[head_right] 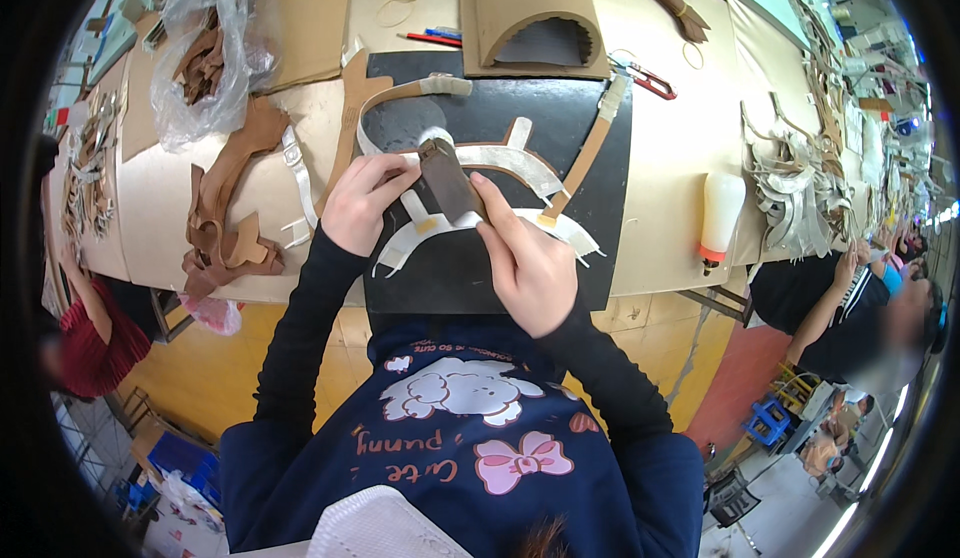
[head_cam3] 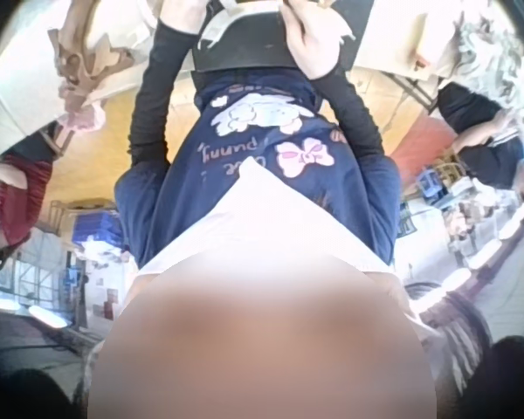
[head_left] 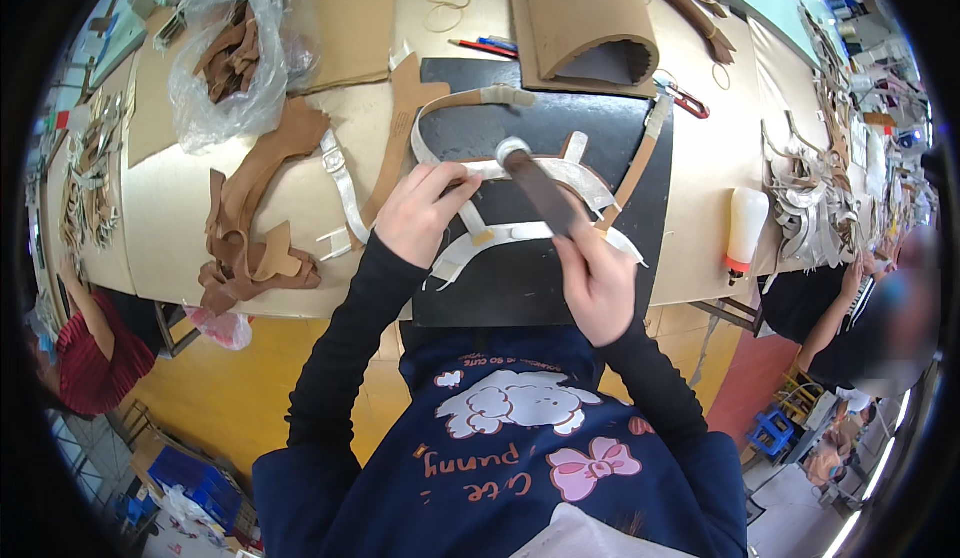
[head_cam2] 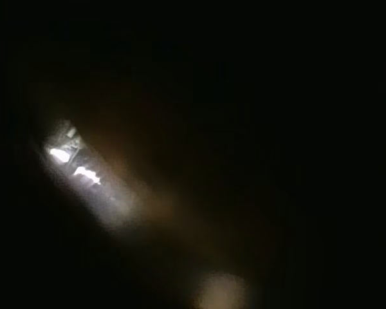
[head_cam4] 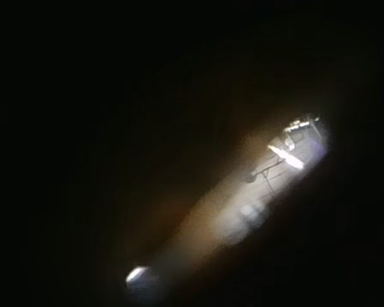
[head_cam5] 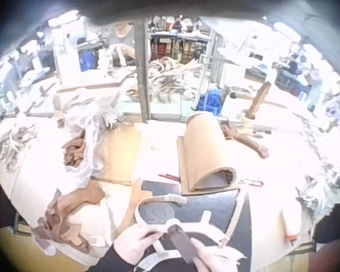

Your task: The person assembles a white leather harness by applying glue to its edges and attaching brown leather pieces. They use a hammer to press the glued sections and a glue bottle to apply adhesive, working on a black mat in a workshop.

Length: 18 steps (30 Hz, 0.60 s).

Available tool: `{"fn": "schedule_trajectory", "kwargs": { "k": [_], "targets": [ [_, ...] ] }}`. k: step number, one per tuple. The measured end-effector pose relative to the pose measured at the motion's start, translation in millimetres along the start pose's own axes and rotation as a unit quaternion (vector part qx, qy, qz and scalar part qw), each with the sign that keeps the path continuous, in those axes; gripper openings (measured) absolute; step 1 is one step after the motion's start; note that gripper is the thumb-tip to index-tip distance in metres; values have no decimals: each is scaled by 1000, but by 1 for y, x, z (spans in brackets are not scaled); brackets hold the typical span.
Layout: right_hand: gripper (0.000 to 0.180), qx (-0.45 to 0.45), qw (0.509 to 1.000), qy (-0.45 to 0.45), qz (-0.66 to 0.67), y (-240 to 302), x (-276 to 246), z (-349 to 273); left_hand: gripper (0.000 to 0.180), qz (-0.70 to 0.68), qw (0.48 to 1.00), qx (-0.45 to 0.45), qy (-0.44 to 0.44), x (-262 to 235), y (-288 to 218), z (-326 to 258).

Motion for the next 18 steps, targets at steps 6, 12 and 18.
{"fn": "schedule_trajectory", "kwargs": {
  "k": [6, 12, 18],
  "targets": [
    [48, -16, 999, -15, -37, -9, -7, 1, 33, 36, 999, 12, 0, -1, -5, 2],
    [44, 90, 990, 44, -99, -23, -7, -10, 31, 54, 998, 18, 19, -3, -9, 7],
    [45, 24, 999, -34, -9, -18, -23, -13, 38, 94, 993, 9, 70, 2, -15, 11]
  ]
}}
Point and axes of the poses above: each hand's wrist, its own z-axis towards the middle knuckle, its own x-axis out of the palm, y = z × x, the point moved 8 cm from there along z, towards the middle knuckle, and after that the axes turned 14 degrees about z, right-handed, at the moved point
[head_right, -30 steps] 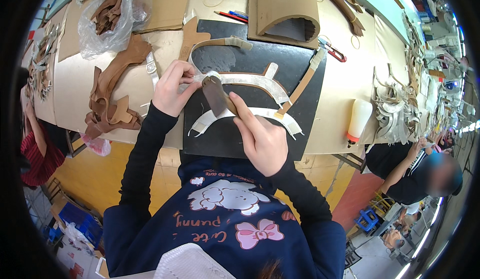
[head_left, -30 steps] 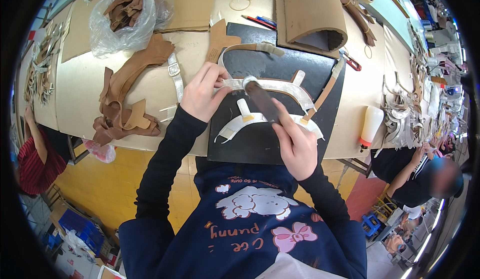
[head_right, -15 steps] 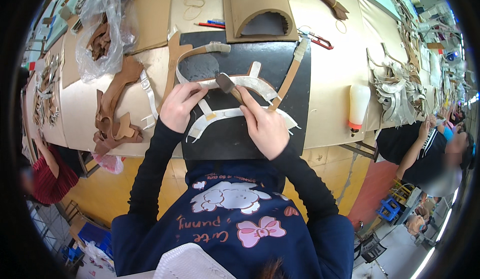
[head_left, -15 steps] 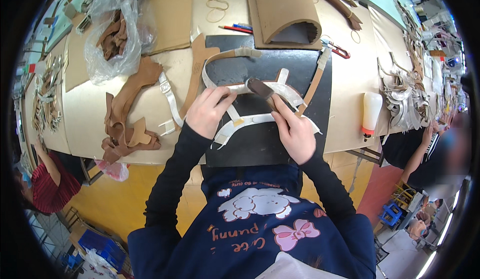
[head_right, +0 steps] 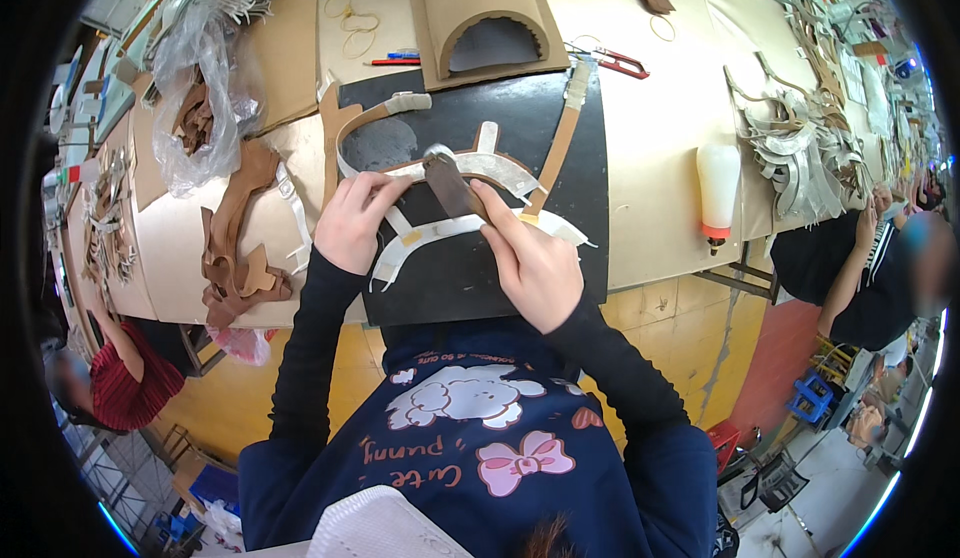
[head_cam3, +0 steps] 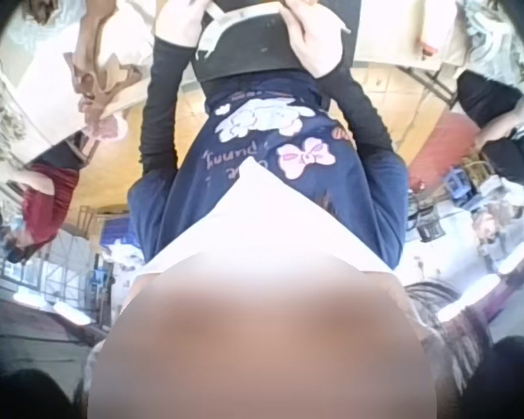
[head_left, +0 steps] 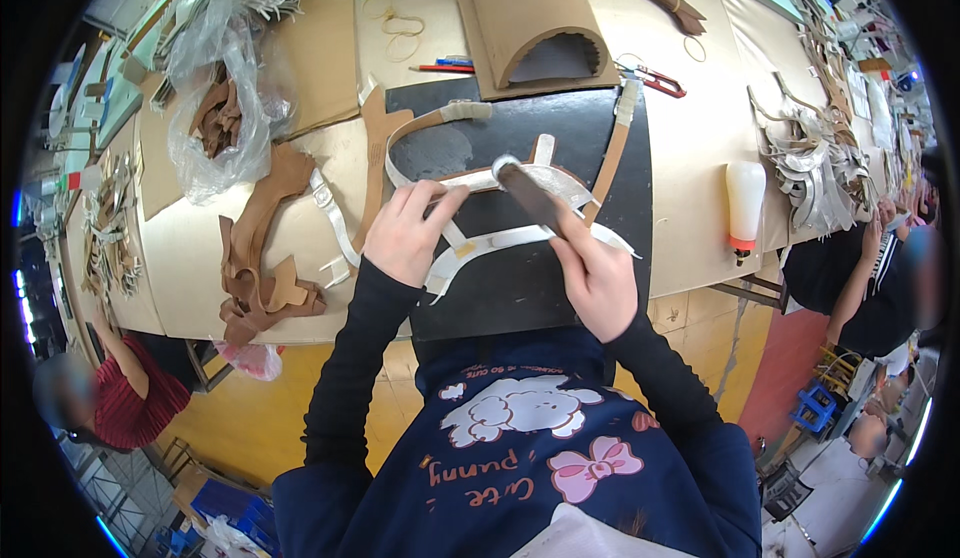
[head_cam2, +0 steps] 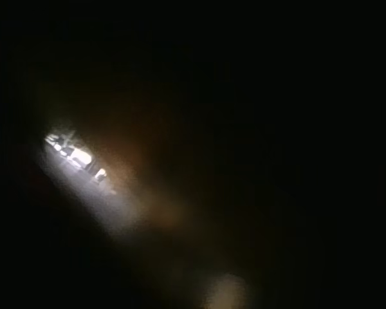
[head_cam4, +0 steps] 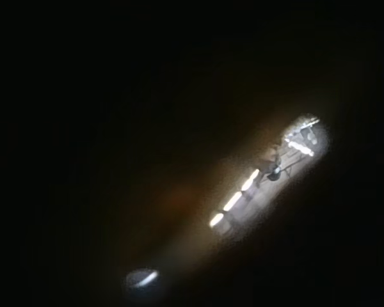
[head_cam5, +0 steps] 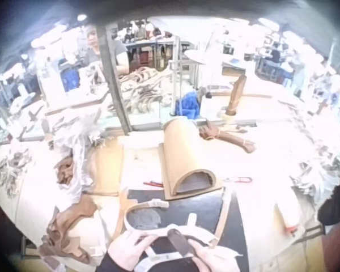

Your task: The person assembles a white leather harness by applying glue to its edges and attaching brown leather pieces. They use a hammer to press the glued sections and a glue bottle to apply adhesive, working on a black mat in a workshop.

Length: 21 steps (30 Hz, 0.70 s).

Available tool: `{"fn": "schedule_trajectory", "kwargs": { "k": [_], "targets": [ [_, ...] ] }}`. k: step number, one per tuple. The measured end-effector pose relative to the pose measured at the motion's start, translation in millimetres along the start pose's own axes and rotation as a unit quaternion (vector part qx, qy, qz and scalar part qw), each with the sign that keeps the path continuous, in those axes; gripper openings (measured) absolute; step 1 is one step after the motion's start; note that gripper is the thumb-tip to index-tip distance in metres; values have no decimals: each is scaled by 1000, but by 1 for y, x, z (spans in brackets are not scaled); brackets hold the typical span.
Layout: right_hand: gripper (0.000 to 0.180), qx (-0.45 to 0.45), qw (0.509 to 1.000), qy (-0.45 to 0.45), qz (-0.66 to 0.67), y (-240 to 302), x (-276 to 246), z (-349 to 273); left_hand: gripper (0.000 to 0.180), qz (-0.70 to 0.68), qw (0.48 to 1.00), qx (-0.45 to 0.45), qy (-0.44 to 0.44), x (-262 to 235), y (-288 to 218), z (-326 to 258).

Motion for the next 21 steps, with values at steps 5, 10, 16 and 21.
{"fn": "schedule_trajectory", "kwargs": {
  "k": [5, 10, 16, 21],
  "targets": [
    [41, 70, 995, 48, -55, -31, -15, -7, 43, 33, 999, -8, 22, 2, -7, 3],
    [41, 53, 984, -156, -65, -55, -96, -23, 44, -4, 999, -26, -30, 9, -14, 16],
    [38, 192, 921, -240, -242, -103, -162, -53, 39, -87, 993, -77, 13, 24, -12, 39],
    [43, 40, 976, -189, -99, -64, -128, -28, 21, -282, 956, -53, 57, 8, -12, 55]
  ]
}}
Point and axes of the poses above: each hand's wrist, its own z-axis towards the middle knuckle, its own x-axis out of the palm, y = z × x, the point moved 8 cm from there along z, towards the middle knuckle, and after that the axes turned 14 degrees about z, right-handed, at the moved point
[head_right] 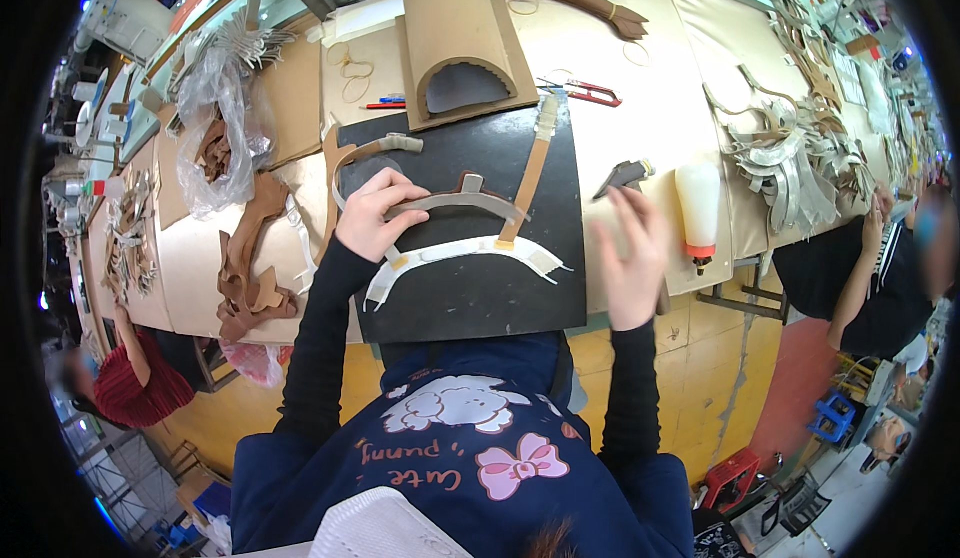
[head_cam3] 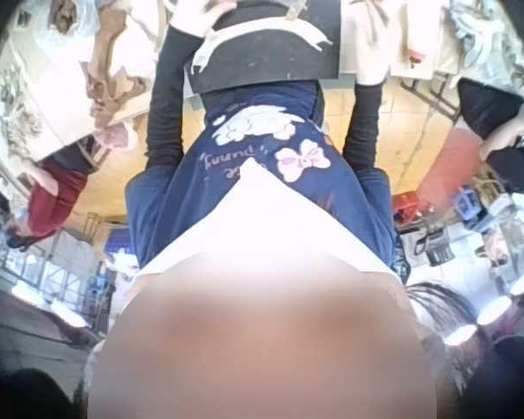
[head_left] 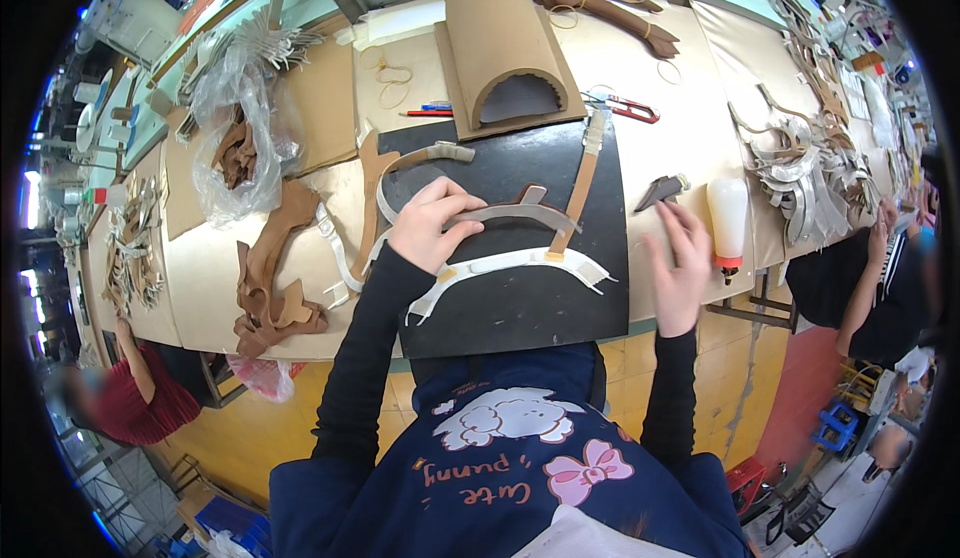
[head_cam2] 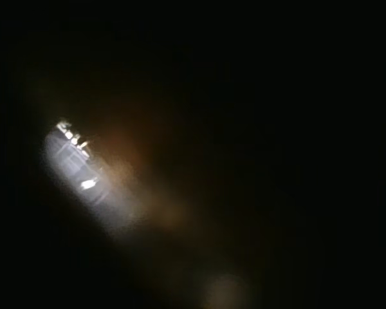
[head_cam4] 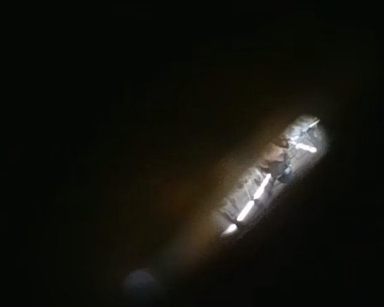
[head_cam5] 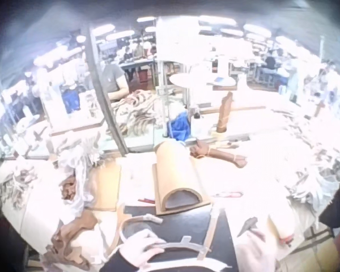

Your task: The person assembles a white leather harness by applying glue to its edges and attaching brown leather pieces. They use a hammer to press the glued sections and a glue bottle to apply adhesive, working on a black mat in a workshop.

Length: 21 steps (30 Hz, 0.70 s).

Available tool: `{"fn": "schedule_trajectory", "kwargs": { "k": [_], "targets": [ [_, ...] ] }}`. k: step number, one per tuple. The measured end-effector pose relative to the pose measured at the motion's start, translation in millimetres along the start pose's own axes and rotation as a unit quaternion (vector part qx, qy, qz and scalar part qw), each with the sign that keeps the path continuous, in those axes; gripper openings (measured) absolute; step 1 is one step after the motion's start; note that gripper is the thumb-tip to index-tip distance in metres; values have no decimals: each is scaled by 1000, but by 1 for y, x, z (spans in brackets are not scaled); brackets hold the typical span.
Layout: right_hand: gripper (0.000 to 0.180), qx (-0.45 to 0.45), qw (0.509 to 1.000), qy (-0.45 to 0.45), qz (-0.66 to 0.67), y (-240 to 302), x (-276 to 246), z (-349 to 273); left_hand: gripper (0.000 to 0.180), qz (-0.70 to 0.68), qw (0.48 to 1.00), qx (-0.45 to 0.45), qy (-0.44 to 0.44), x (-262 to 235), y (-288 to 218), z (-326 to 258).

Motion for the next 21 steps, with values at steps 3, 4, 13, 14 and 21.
{"fn": "schedule_trajectory", "kwargs": {
  "k": [3, 4, 13, 14, 21],
  "targets": [
    [62, -81, 984, 128, 97, 49, 46, 11, 21, -29, 998, 50, 38, -13, -26, -1],
    [63, -76, 970, 168, 156, 60, 61, 16, 21, -24, 997, 61, 44, -18, -35, -1],
    [41, -22, 931, 209, 299, 90, 85, 45, 11, -35, 995, 88, 43, -44, -66, -9],
    [36, 11, 923, 246, 296, 87, 88, 43, 11, -35, 994, 91, 41, -46, -66, -10],
    [19, 173, 876, 300, 336, 84, 75, 37, 22, -2, 995, 94, -36, -60, -79, -5]
  ]
}}
Point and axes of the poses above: each hand's wrist, its own z-axis towards the middle knuckle, its own x-axis out of the palm, y = z × x, the point moved 8 cm from there along z, towards the middle knuckle, and after that the axes turned 14 degrees about z, right-handed, at the moved point
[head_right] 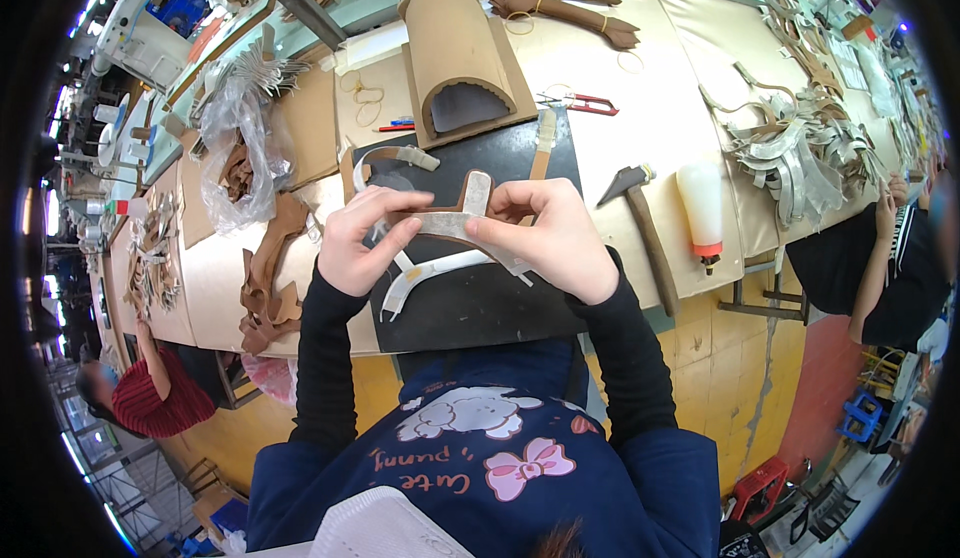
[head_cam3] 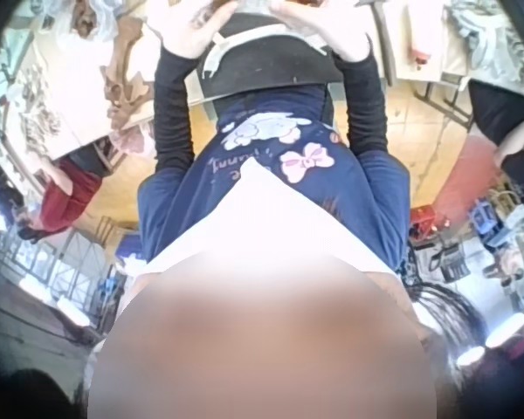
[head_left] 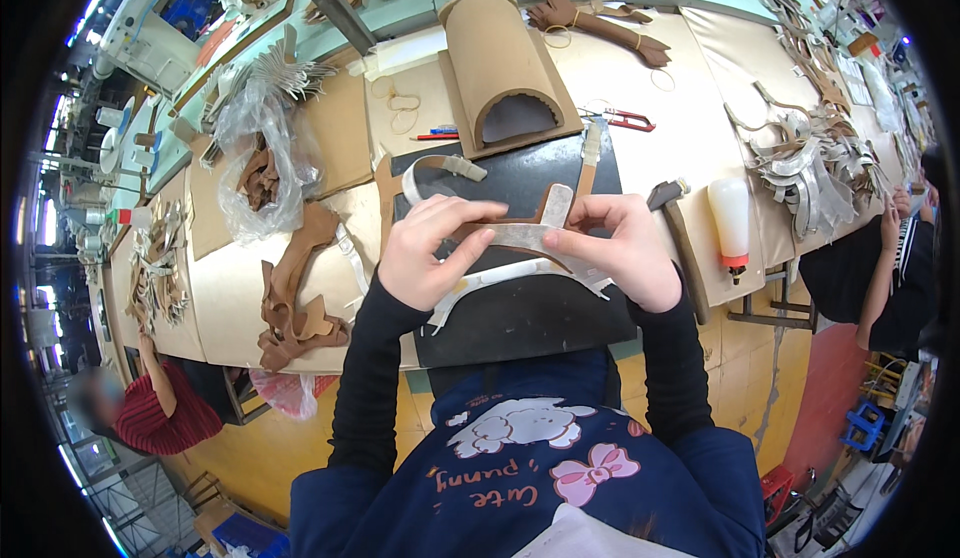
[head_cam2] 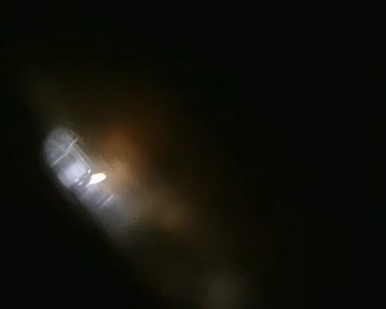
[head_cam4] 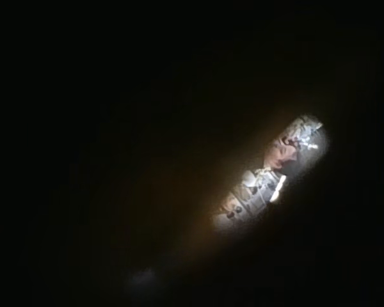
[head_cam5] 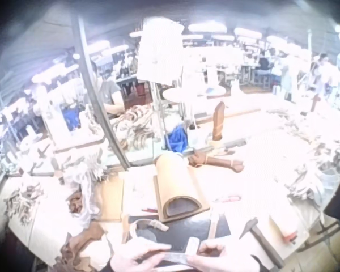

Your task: The person assembles a white leather harness by applying glue to its edges and attaching brown leather pieces. They use a hammer to press the glued sections and a glue bottle to apply adhesive, working on a black mat in a workshop.

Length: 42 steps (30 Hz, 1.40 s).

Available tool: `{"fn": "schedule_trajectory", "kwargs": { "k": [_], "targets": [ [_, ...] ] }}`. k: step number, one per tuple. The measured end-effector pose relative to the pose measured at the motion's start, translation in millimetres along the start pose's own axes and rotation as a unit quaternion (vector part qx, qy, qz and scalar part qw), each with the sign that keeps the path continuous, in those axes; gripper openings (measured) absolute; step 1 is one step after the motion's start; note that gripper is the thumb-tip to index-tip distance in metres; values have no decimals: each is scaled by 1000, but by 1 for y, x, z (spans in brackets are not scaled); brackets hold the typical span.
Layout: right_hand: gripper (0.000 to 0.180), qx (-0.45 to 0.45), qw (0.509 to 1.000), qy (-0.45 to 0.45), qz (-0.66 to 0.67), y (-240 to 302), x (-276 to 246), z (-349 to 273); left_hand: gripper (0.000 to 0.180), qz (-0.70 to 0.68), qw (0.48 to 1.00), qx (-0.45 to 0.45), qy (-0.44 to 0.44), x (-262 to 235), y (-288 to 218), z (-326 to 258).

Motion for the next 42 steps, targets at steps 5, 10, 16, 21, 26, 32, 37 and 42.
{"fn": "schedule_trajectory", "kwargs": {
  "k": [5, 10, 16, 21, 26, 32, 37, 42],
  "targets": [
    [18, -15, 995, 2, 97, 28, 6, -2, 34, 124, 972, 128, -152, -11, -36, 3],
    [58, -204, 963, 114, 137, 92, 38, -21, 18, -252, 935, -3, -250, -37, -26, 3],
    [20, -295, 952, 10, 84, 118, 51, -12, 19, -607, 770, -63, -187, -37, -34, 15],
    [17, -161, 955, 85, 235, 94, 51, 1, 26, -599, 790, -117, -55, -18, -33, 2],
    [17, -36, 922, 178, 341, 68, 62, 2, 42, -615, 781, -105, 17, 4, -25, -6],
    [18, 45, 897, 219, 382, 53, 74, 1, 53, -647, 750, -117, 66, 17, -21, -15],
    [18, 40, 906, 201, 369, 48, 74, 3, 50, -630, 761, -141, 69, 18, -13, -18],
    [17, 47, 901, 202, 381, 44, 76, 4, 50, -636, 761, -123, 37, 18, -15, -16]
  ]
}}
Point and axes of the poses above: each hand's wrist, its own z-axis towards the middle knuckle, its own x-axis out of the palm, y = z × x, the point moved 8 cm from there along z, towards the middle knuckle, and after that the axes turned 14 degrees about z, right-handed, at the moved point
